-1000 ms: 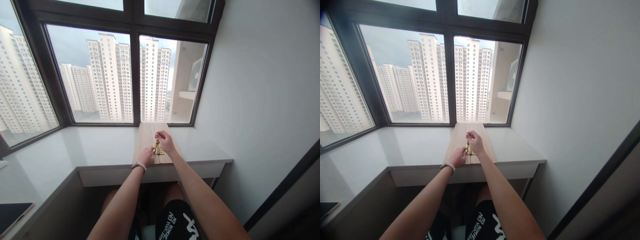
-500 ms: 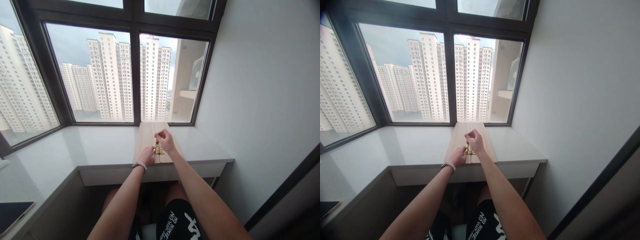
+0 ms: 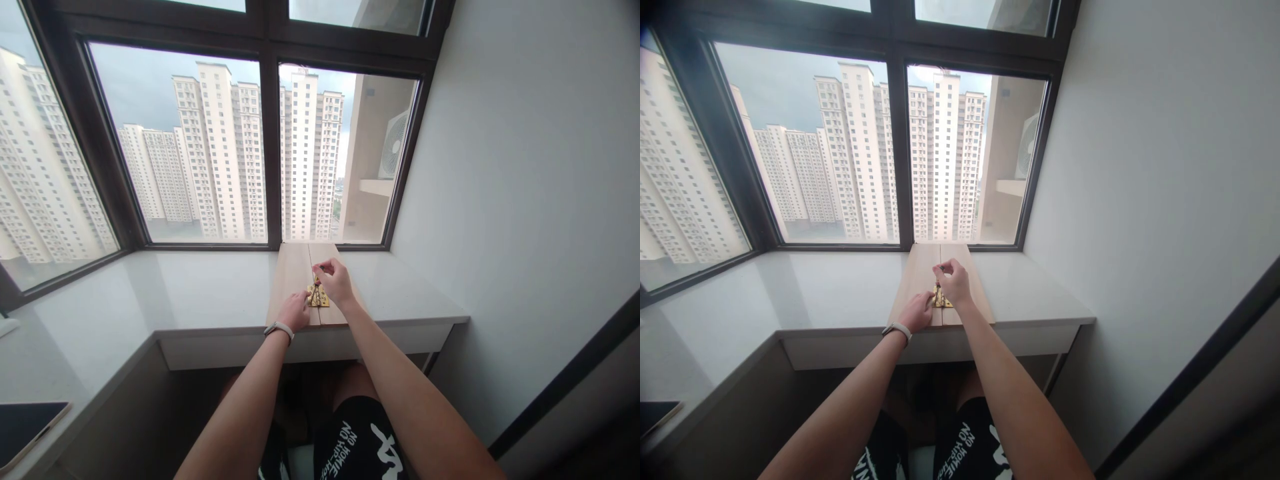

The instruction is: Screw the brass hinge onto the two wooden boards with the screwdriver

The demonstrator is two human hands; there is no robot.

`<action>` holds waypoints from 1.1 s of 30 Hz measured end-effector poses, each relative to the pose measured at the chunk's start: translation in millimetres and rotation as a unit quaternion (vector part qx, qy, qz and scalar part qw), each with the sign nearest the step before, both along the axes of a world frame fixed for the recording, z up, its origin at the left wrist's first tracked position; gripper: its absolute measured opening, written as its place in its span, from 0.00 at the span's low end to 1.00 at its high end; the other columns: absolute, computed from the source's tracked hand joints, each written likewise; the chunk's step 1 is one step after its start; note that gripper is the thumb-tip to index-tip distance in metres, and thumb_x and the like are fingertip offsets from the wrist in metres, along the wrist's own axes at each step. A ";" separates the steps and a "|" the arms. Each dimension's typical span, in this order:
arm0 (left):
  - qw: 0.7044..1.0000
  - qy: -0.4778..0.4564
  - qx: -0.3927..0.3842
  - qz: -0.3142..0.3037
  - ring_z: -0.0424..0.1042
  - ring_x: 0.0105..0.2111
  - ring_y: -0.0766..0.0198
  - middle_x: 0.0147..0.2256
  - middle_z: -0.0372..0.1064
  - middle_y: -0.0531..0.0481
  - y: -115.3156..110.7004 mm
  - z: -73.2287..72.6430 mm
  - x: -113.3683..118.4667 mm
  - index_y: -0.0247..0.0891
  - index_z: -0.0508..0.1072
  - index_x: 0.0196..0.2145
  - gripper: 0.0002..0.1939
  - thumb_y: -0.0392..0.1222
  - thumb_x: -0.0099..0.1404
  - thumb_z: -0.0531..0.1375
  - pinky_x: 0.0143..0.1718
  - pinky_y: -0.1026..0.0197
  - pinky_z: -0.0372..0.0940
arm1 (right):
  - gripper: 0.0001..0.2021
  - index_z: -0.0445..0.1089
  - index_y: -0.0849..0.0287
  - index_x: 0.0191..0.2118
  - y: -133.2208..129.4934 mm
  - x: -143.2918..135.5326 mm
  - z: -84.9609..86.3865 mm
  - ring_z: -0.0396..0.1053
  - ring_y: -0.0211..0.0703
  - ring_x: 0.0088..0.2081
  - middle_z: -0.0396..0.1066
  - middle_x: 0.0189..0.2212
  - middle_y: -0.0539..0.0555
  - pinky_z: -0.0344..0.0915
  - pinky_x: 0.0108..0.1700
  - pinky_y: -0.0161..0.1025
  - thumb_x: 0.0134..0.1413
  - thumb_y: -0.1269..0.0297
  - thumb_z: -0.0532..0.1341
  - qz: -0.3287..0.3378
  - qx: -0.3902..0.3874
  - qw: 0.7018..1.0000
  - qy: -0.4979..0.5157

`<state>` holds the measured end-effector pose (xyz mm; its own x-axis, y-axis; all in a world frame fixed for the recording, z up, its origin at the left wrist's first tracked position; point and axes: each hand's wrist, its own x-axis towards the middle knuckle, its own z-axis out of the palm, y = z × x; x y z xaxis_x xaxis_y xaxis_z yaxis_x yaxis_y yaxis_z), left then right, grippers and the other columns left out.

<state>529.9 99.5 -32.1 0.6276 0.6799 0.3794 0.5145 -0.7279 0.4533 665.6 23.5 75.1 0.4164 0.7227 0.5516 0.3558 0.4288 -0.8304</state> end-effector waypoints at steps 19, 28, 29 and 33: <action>1.000 0.009 -0.020 0.011 0.70 0.57 0.53 0.55 0.75 0.39 -4.6 6.1 -2.3 0.38 0.70 0.59 0.21 0.34 0.70 0.54 0.59 0.55 0.62 | 0.18 0.73 0.56 0.39 2.6 0.0 -2.6 0.79 0.52 0.42 0.79 0.39 0.58 0.82 0.35 0.45 0.55 0.45 0.67 0.040 0.003 0.999 0.022; 1.000 0.006 -0.013 0.005 0.70 0.57 0.52 0.55 0.74 0.37 -4.1 5.1 -2.3 0.37 0.69 0.59 0.20 0.35 0.71 0.53 0.58 0.55 0.62 | 0.21 0.66 0.53 0.35 4.0 3.1 -3.9 0.79 0.51 0.38 0.78 0.35 0.56 0.81 0.30 0.44 0.51 0.42 0.70 -0.002 -0.010 1.000 -0.003; 1.000 0.006 -0.013 0.005 0.71 0.57 0.52 0.55 0.74 0.37 -4.0 5.2 -2.2 0.37 0.69 0.59 0.20 0.35 0.71 0.53 0.58 0.55 0.62 | 0.21 0.66 0.53 0.35 3.9 2.8 -3.7 0.79 0.51 0.38 0.78 0.35 0.55 0.80 0.30 0.44 0.51 0.42 0.70 -0.004 -0.010 1.000 -0.003; 1.000 0.009 -0.015 0.005 0.70 0.57 0.52 0.54 0.75 0.37 -4.2 5.8 -2.0 0.37 0.69 0.59 0.21 0.35 0.71 0.54 0.58 0.55 0.62 | 0.21 0.66 0.53 0.35 2.3 1.3 -2.4 0.78 0.50 0.37 0.78 0.35 0.55 0.80 0.30 0.43 0.52 0.42 0.69 -0.010 -0.013 1.000 -0.012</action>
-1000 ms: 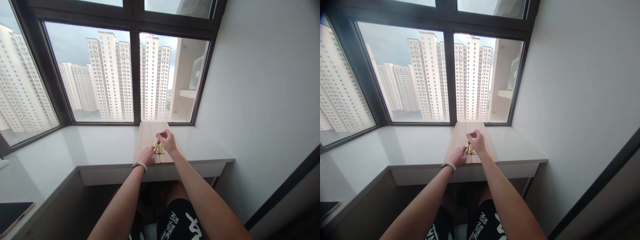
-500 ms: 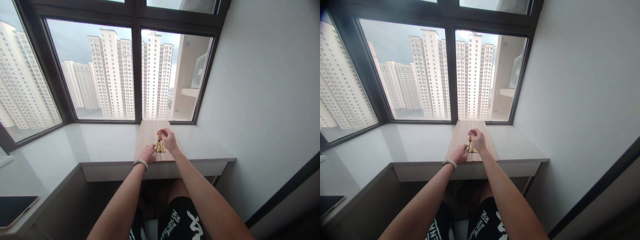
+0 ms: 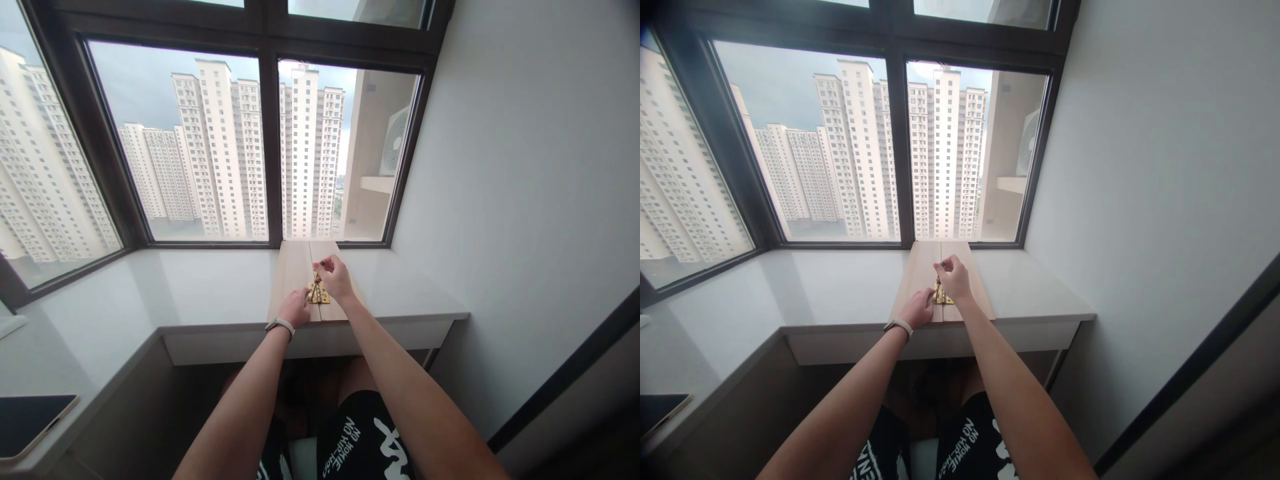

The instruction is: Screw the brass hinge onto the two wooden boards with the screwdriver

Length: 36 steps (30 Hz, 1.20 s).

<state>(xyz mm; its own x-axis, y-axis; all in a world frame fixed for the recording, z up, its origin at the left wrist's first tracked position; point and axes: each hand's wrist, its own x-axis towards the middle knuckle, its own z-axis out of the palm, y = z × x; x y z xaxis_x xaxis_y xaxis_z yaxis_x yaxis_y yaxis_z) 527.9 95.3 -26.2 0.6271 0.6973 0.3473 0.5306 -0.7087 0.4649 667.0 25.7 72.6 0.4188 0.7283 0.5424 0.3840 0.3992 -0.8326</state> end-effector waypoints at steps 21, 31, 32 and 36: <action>1.000 -0.002 0.006 0.006 0.71 0.56 0.51 0.53 0.75 0.38 0.9 -0.9 1.3 0.38 0.69 0.59 0.20 0.35 0.71 0.54 0.56 0.55 0.62 | 0.17 0.66 0.54 0.35 -0.4 -0.4 1.8 0.77 0.45 0.30 0.77 0.35 0.54 0.75 0.27 0.39 0.57 0.46 0.67 -0.016 -0.008 0.999 -0.029; 1.000 -0.004 0.001 0.003 0.70 0.57 0.51 0.54 0.75 0.38 2.2 -2.2 0.6 0.38 0.68 0.60 0.21 0.35 0.70 0.55 0.57 0.55 0.61 | 0.19 0.66 0.54 0.35 0.8 -2.5 1.3 0.77 0.47 0.33 0.76 0.35 0.54 0.78 0.28 0.41 0.56 0.44 0.67 -0.006 -0.001 1.000 -0.022; 1.000 -0.004 0.000 0.004 0.70 0.57 0.51 0.54 0.75 0.38 2.3 -2.4 0.5 0.38 0.68 0.60 0.21 0.34 0.70 0.55 0.57 0.55 0.60 | 0.19 0.66 0.54 0.35 0.5 -2.8 1.6 0.78 0.48 0.34 0.76 0.35 0.54 0.78 0.28 0.42 0.55 0.44 0.68 -0.003 0.002 1.000 -0.019; 1.000 -0.003 0.001 0.006 0.71 0.56 0.51 0.53 0.75 0.38 2.4 -2.4 0.3 0.38 0.68 0.60 0.22 0.34 0.69 0.55 0.57 0.55 0.61 | 0.20 0.67 0.54 0.35 -1.2 -4.0 3.3 0.78 0.52 0.40 0.77 0.36 0.56 0.80 0.29 0.43 0.53 0.44 0.70 0.016 0.014 1.000 -0.006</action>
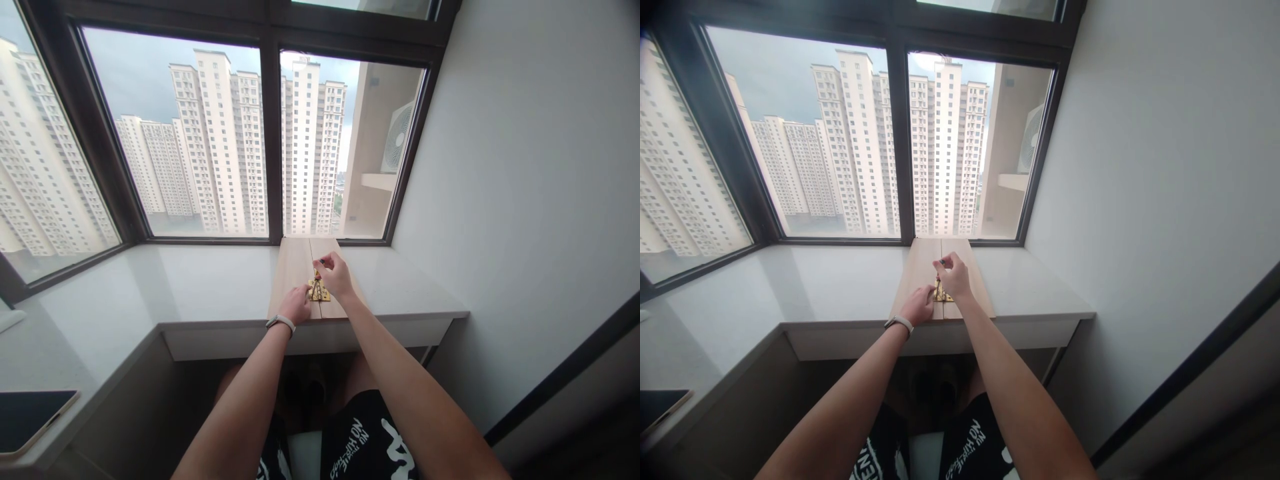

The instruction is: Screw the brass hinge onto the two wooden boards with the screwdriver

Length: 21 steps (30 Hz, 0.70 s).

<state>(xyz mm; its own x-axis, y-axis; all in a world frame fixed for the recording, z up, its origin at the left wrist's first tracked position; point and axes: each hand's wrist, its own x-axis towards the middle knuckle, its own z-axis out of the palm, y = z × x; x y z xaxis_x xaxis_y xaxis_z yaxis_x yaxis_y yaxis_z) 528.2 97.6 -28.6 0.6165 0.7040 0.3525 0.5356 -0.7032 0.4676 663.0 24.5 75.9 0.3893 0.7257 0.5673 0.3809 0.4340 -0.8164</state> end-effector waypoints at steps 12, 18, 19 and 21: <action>1.000 0.001 0.006 -0.006 0.71 0.55 0.51 0.53 0.76 0.37 -0.1 2.3 0.1 0.37 0.70 0.59 0.21 0.34 0.69 0.55 0.56 0.55 0.62 | 0.16 0.76 0.54 0.48 9.5 -3.0 -1.9 0.78 0.50 0.48 0.78 0.42 0.57 0.80 0.37 0.41 0.65 0.50 0.59 0.081 -0.026 0.996 0.000; 1.000 0.003 0.007 -0.005 0.71 0.56 0.52 0.52 0.76 0.38 0.1 2.4 -0.4 0.38 0.70 0.59 0.22 0.35 0.69 0.54 0.56 0.55 0.63 | 0.14 0.76 0.55 0.44 15.8 -1.9 -1.6 0.79 0.49 0.43 0.79 0.39 0.56 0.81 0.34 0.41 0.62 0.51 0.61 0.051 -0.017 0.999 -0.011; 1.000 0.004 0.007 -0.005 0.71 0.56 0.52 0.52 0.76 0.38 0.2 2.3 -0.4 0.38 0.70 0.59 0.22 0.35 0.69 0.54 0.56 0.55 0.63 | 0.14 0.75 0.55 0.43 15.5 -1.7 -1.1 0.78 0.50 0.43 0.79 0.39 0.56 0.81 0.34 0.41 0.61 0.50 0.62 0.043 -0.016 0.999 -0.012; 1.000 0.005 0.007 -0.003 0.71 0.56 0.52 0.53 0.76 0.38 0.1 2.1 -0.6 0.38 0.69 0.59 0.21 0.36 0.70 0.54 0.56 0.54 0.63 | 0.14 0.75 0.56 0.42 14.5 -1.4 -0.2 0.78 0.50 0.42 0.79 0.39 0.57 0.81 0.32 0.41 0.59 0.50 0.64 0.026 -0.017 0.999 -0.015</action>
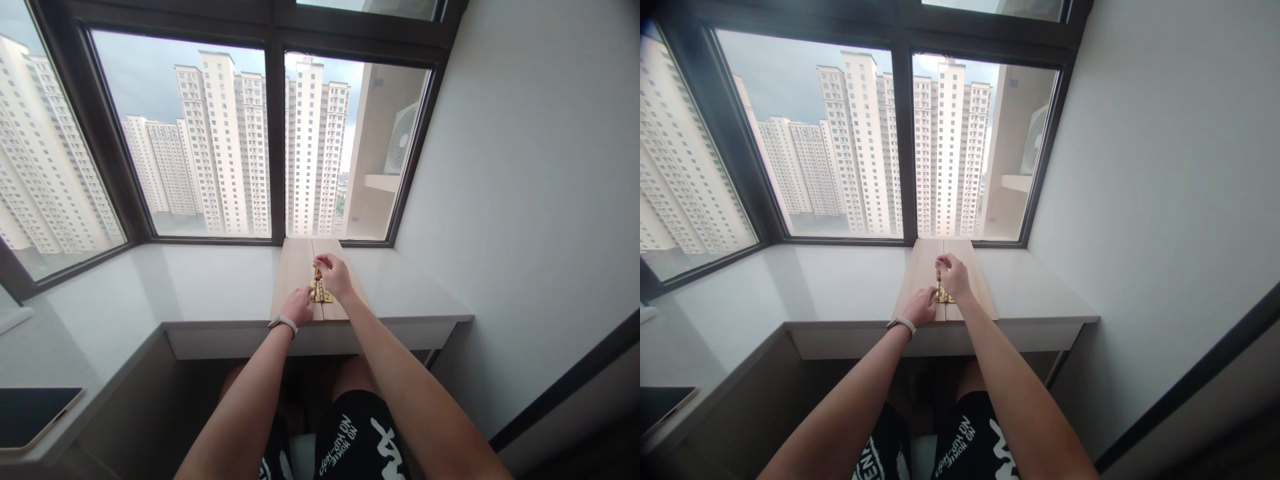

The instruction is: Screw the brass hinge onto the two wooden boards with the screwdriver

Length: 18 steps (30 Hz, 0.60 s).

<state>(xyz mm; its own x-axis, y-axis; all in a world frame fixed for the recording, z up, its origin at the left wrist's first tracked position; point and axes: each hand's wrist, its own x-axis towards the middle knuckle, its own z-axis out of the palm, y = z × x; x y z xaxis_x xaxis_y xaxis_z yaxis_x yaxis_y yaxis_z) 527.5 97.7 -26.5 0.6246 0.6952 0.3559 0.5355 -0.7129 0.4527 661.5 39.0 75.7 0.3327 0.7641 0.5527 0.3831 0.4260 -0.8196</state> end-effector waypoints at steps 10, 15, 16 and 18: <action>1.000 0.004 -0.010 0.006 0.70 0.57 0.52 0.54 0.75 0.38 -3.1 2.2 -0.3 0.38 0.69 0.60 0.22 0.34 0.69 0.55 0.58 0.54 0.62 | 0.15 0.68 0.55 0.36 -6.3 -0.4 2.5 0.79 0.49 0.39 0.79 0.37 0.56 0.81 0.32 0.42 0.55 0.49 0.68 -0.005 -0.006 1.000 0.004; 1.000 0.004 -0.007 0.005 0.70 0.57 0.52 0.54 0.75 0.38 -4.1 2.8 0.1 0.38 0.70 0.59 0.21 0.34 0.69 0.54 0.58 0.54 0.62 | 0.19 0.65 0.54 0.34 -8.5 2.2 1.0 0.79 0.50 0.40 0.79 0.37 0.56 0.81 0.33 0.42 0.53 0.45 0.69 -0.003 -0.005 1.000 0.025; 1.000 0.004 -0.007 0.005 0.70 0.56 0.52 0.54 0.75 0.38 -4.1 2.7 0.1 0.38 0.70 0.59 0.21 0.34 0.69 0.54 0.57 0.54 0.62 | 0.20 0.65 0.54 0.34 -8.7 2.6 0.7 0.79 0.50 0.40 0.79 0.37 0.55 0.81 0.33 0.43 0.53 0.44 0.69 0.000 -0.005 1.000 0.028; 1.000 0.005 -0.007 0.004 0.70 0.56 0.52 0.54 0.75 0.38 -3.8 2.4 0.1 0.38 0.70 0.59 0.21 0.34 0.69 0.55 0.57 0.54 0.62 | 0.20 0.65 0.53 0.34 -9.3 2.8 0.4 0.79 0.50 0.40 0.78 0.36 0.55 0.81 0.33 0.43 0.52 0.44 0.70 0.008 0.000 0.999 0.031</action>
<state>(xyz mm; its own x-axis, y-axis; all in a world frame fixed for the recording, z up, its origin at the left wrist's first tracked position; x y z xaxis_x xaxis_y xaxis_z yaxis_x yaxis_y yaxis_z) 527.6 93.9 -24.1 0.6217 0.7057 0.3397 0.5463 -0.7016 0.4575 664.4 29.8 76.1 0.3532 0.7698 0.5317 0.3253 0.4318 -0.8413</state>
